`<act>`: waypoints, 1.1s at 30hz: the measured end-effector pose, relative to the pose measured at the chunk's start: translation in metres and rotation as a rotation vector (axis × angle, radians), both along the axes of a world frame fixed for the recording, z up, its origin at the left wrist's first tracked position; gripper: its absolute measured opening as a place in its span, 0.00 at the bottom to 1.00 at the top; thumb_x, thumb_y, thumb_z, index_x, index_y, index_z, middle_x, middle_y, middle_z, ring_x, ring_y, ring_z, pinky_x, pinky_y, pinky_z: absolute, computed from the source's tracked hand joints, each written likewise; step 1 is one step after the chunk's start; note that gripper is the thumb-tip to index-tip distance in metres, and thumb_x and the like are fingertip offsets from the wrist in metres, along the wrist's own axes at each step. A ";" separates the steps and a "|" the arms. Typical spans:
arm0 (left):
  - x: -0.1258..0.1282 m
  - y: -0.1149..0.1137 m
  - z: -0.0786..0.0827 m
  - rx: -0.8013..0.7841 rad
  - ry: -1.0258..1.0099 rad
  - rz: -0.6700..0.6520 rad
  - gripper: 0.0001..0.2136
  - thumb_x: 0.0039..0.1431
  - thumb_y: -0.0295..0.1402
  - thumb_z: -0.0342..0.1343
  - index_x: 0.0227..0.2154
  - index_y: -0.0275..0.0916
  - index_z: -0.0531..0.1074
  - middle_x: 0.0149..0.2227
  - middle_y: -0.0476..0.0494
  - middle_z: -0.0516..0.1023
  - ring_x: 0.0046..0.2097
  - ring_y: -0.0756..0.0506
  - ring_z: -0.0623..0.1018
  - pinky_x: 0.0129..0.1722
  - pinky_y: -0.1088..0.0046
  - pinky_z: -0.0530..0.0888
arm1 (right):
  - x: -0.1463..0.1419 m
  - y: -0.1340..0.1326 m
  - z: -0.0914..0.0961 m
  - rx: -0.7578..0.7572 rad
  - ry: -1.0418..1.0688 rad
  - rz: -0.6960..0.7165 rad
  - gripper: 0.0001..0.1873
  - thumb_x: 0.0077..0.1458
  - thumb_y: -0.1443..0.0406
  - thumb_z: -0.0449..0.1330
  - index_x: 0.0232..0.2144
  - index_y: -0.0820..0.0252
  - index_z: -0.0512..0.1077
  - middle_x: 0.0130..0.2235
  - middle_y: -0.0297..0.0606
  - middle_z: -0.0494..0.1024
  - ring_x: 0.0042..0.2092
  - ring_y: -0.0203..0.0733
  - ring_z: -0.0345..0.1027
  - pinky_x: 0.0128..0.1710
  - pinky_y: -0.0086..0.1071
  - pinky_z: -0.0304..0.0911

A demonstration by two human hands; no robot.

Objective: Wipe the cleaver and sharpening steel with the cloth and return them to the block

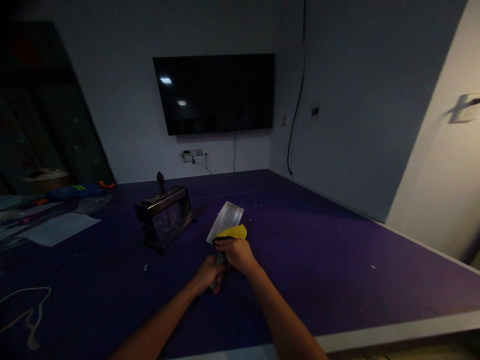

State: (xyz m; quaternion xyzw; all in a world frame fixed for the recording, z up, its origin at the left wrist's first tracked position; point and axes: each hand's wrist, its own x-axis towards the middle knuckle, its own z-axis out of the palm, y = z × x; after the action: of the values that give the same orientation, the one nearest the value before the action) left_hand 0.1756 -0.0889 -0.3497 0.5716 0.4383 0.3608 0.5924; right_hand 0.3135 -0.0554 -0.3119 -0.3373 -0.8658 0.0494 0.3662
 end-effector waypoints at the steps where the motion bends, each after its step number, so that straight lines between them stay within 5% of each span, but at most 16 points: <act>1: 0.000 -0.001 0.001 -0.003 0.001 0.006 0.17 0.46 0.45 0.55 0.16 0.37 0.61 0.09 0.52 0.62 0.11 0.50 0.66 0.10 0.79 0.58 | 0.001 0.001 -0.001 -0.004 0.012 -0.005 0.26 0.44 0.77 0.49 0.37 0.48 0.77 0.45 0.26 0.76 0.47 0.35 0.70 0.48 0.29 0.65; 9: 0.002 -0.006 0.006 0.002 0.073 0.012 0.12 0.48 0.40 0.56 0.25 0.39 0.60 0.10 0.58 0.62 0.10 0.52 0.64 0.10 0.80 0.58 | 0.009 0.006 -0.001 0.031 0.091 -0.153 0.26 0.47 0.76 0.49 0.40 0.46 0.75 0.47 0.24 0.75 0.48 0.36 0.70 0.46 0.32 0.67; 22: 0.000 -0.008 0.009 0.063 0.304 -0.098 0.10 0.52 0.37 0.53 0.29 0.38 0.60 0.11 0.59 0.62 0.12 0.52 0.66 0.12 0.82 0.61 | 0.052 0.020 0.005 0.112 0.248 -0.639 0.30 0.49 0.75 0.47 0.52 0.48 0.67 0.54 0.28 0.69 0.49 0.39 0.69 0.44 0.30 0.67; 28: 0.000 -0.008 0.010 0.067 0.309 -0.113 0.08 0.52 0.36 0.52 0.30 0.38 0.60 0.11 0.58 0.62 0.12 0.52 0.66 0.12 0.81 0.60 | 0.051 0.020 0.005 0.128 0.274 -0.578 0.28 0.49 0.75 0.48 0.50 0.51 0.70 0.53 0.29 0.70 0.49 0.38 0.69 0.46 0.30 0.66; 33: 0.002 -0.007 0.008 0.037 0.207 -0.053 0.08 0.51 0.35 0.52 0.30 0.38 0.60 0.09 0.58 0.62 0.11 0.51 0.64 0.11 0.80 0.59 | 0.031 0.013 0.005 0.093 0.163 -0.394 0.27 0.47 0.76 0.48 0.45 0.49 0.73 0.51 0.29 0.72 0.47 0.38 0.70 0.46 0.32 0.67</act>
State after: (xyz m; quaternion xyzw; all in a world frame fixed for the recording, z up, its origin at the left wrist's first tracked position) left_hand 0.1776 -0.0961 -0.3416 0.6281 0.4752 0.2919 0.5426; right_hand 0.3448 -0.0427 -0.3071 -0.4779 -0.7520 -0.0359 0.4526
